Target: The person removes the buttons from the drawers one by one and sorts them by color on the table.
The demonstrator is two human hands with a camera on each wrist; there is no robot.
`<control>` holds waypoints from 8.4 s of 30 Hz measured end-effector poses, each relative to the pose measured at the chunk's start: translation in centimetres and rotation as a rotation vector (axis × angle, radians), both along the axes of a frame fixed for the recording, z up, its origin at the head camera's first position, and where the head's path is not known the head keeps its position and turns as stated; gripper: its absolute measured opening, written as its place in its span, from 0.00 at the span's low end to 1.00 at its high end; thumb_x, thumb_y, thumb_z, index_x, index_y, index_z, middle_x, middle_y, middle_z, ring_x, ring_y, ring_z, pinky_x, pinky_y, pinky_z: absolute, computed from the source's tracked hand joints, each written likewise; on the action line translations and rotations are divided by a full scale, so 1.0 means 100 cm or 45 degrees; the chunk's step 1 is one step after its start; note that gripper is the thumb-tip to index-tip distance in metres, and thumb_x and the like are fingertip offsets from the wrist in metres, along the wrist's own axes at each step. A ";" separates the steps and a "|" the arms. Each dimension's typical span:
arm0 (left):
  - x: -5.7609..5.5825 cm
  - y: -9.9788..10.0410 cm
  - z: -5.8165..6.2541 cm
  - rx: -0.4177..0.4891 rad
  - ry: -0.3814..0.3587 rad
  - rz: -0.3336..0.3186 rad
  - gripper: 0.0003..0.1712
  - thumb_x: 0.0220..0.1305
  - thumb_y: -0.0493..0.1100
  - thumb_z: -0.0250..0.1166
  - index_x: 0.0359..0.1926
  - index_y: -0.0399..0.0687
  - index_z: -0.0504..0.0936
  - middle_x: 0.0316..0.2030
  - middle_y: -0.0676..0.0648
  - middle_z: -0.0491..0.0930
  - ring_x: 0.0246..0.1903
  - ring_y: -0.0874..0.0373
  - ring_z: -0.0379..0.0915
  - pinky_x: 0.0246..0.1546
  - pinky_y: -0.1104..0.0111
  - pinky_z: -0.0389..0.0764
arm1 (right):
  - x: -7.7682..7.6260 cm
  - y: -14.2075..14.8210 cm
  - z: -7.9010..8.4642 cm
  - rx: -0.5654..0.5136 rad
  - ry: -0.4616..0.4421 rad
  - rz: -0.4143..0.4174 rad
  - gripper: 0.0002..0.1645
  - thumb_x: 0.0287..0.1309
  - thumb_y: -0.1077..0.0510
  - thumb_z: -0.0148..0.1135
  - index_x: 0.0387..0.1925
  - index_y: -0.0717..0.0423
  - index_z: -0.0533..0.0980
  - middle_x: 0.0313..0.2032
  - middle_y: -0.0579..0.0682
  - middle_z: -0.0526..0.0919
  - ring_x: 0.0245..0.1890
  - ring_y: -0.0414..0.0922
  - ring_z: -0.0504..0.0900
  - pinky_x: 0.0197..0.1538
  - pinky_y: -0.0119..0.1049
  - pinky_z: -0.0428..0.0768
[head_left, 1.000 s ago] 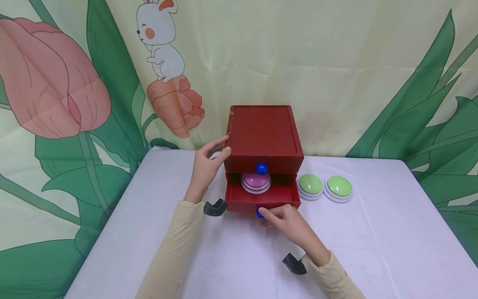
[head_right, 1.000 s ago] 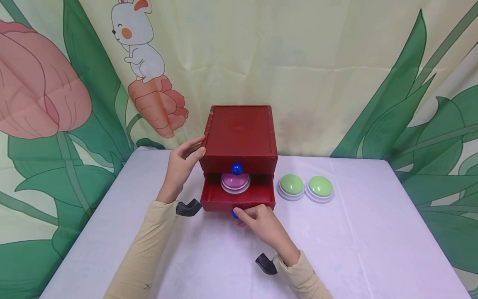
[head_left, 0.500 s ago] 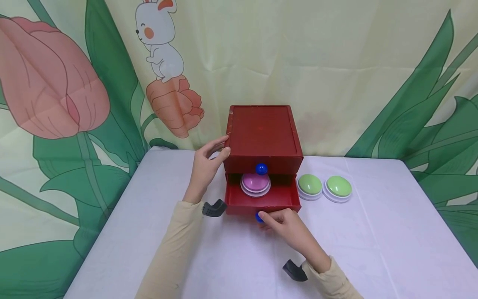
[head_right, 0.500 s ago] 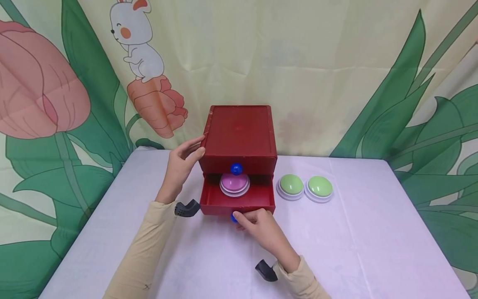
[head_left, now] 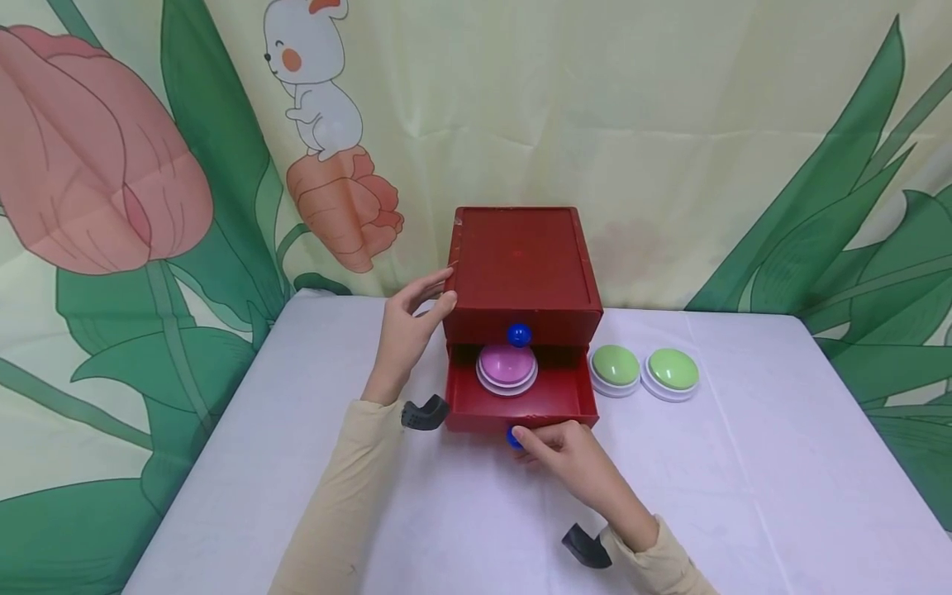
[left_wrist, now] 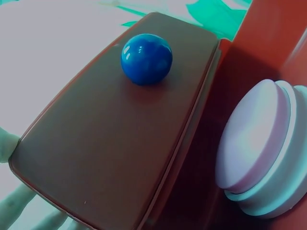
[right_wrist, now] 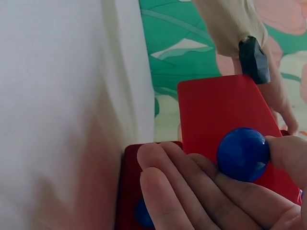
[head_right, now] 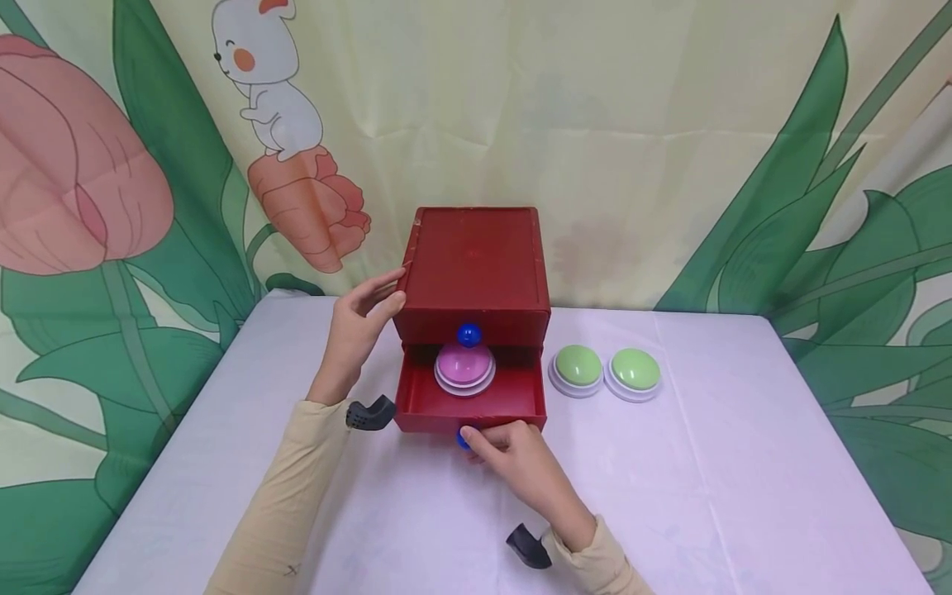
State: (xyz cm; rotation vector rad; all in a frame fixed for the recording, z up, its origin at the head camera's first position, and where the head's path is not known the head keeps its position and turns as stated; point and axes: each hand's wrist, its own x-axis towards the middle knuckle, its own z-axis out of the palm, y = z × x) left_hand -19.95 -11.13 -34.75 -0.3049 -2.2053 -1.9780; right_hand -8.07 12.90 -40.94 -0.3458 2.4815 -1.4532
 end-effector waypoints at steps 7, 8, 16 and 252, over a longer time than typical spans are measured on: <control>0.000 0.000 -0.004 0.020 0.047 0.009 0.24 0.66 0.49 0.66 0.63 0.56 0.79 0.61 0.51 0.78 0.58 0.56 0.73 0.58 0.55 0.77 | 0.005 -0.002 0.001 -0.037 -0.021 -0.009 0.25 0.66 0.40 0.60 0.41 0.58 0.88 0.35 0.48 0.90 0.34 0.48 0.89 0.41 0.31 0.84; 0.000 0.000 -0.005 0.021 0.054 0.011 0.24 0.66 0.50 0.66 0.63 0.57 0.79 0.61 0.52 0.78 0.58 0.57 0.73 0.57 0.55 0.78 | 0.005 -0.002 0.001 -0.040 -0.022 -0.009 0.25 0.66 0.41 0.60 0.41 0.58 0.88 0.36 0.48 0.90 0.34 0.48 0.89 0.41 0.31 0.84; 0.000 0.002 -0.006 0.029 0.085 0.029 0.23 0.66 0.51 0.66 0.62 0.58 0.80 0.59 0.54 0.79 0.56 0.59 0.75 0.56 0.57 0.79 | 0.009 -0.001 0.000 -0.071 -0.028 0.000 0.24 0.66 0.42 0.60 0.40 0.57 0.88 0.36 0.51 0.90 0.35 0.49 0.88 0.43 0.39 0.86; 0.002 0.002 -0.011 0.065 0.137 0.027 0.23 0.68 0.48 0.63 0.63 0.56 0.79 0.60 0.52 0.78 0.58 0.58 0.74 0.55 0.59 0.78 | -0.079 -0.007 0.069 0.722 0.414 0.521 0.46 0.37 0.50 0.83 0.61 0.57 0.76 0.53 0.52 0.83 0.53 0.51 0.81 0.51 0.45 0.84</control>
